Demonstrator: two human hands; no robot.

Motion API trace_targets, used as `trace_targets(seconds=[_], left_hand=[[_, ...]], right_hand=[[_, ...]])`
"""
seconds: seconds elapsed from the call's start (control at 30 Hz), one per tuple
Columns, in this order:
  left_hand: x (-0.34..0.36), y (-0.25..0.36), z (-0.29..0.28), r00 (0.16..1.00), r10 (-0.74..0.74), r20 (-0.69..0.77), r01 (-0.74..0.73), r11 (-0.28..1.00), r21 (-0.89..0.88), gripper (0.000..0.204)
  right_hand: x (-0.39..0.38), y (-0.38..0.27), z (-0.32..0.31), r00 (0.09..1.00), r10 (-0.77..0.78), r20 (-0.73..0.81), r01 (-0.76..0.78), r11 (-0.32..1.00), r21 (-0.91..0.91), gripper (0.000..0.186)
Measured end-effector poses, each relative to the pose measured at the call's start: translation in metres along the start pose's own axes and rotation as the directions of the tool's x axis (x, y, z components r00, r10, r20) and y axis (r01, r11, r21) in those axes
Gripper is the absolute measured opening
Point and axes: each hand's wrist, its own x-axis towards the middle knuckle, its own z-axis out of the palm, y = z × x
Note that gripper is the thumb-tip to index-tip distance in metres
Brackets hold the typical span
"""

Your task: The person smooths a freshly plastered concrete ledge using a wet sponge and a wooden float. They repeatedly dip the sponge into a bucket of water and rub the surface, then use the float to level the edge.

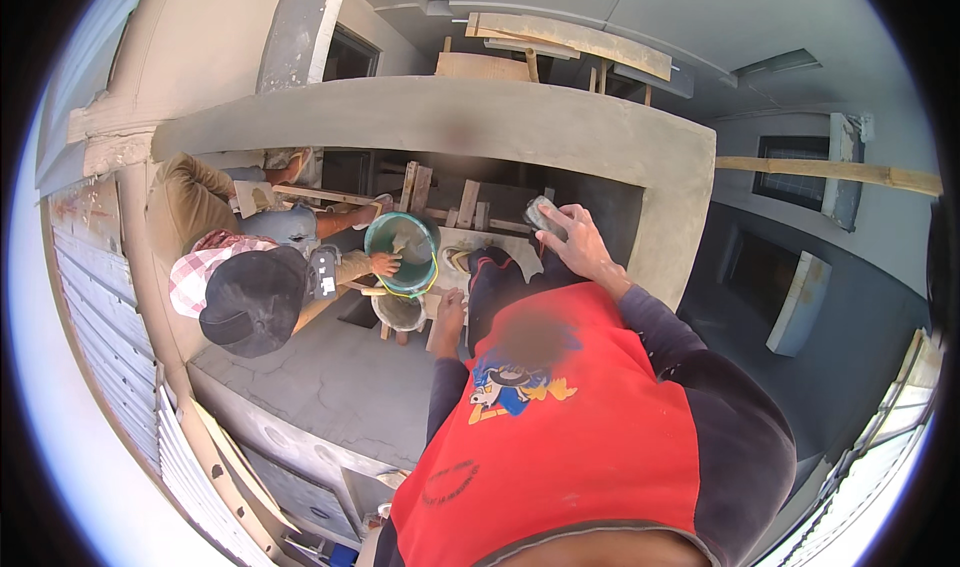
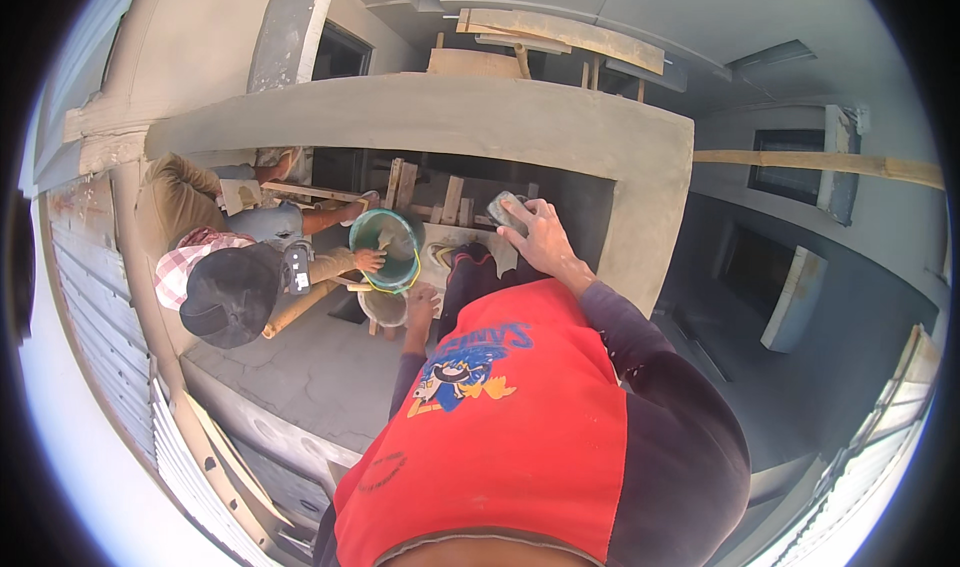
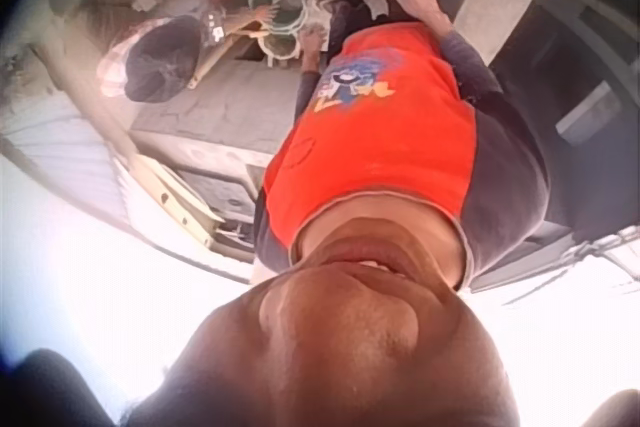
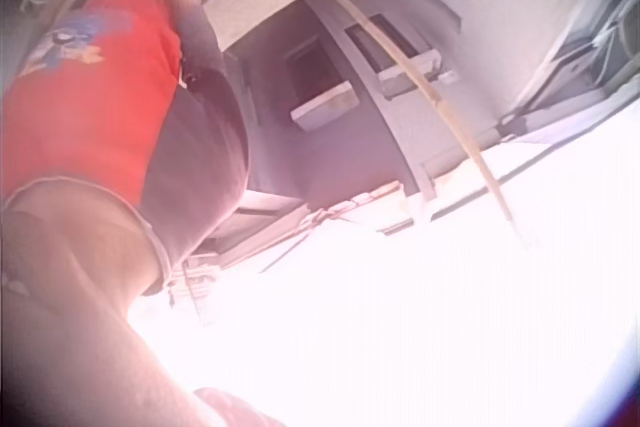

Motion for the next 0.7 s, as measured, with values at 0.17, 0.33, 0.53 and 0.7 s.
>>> trace_targets(seconds=[0.17, 0.33, 0.53, 0.7], left_hand=[[0.008, -0.023, 0.006, 0.999, 0.024, -0.024, -0.023, 0.997, 0.070, 0.042], [0.009, -0.023, 0.005, 0.998, 0.037, -0.043, -0.037, 0.999, 0.001, 0.043], [0.016, -0.036, -0.003, 0.989, 0.070, -0.127, -0.066, 0.997, 0.035, 0.039], [0.036, -0.091, -0.005, 0.959, 0.186, -0.213, -0.154, 0.975, 0.158, 0.040]], right_hand=[[0.023, -0.001, -0.043, 0.981, 0.157, 0.114, -0.194, 0.835, 0.515, 0.049], [0.038, -0.006, -0.066, 0.927, 0.280, 0.247, -0.358, 0.478, 0.802, 0.060], [0.040, 0.005, -0.037, 0.936, 0.201, 0.290, -0.353, 0.565, 0.746, 0.065], [0.026, -0.018, -0.014, 0.883, 0.048, 0.466, -0.380, 0.655, 0.653, 0.055]])
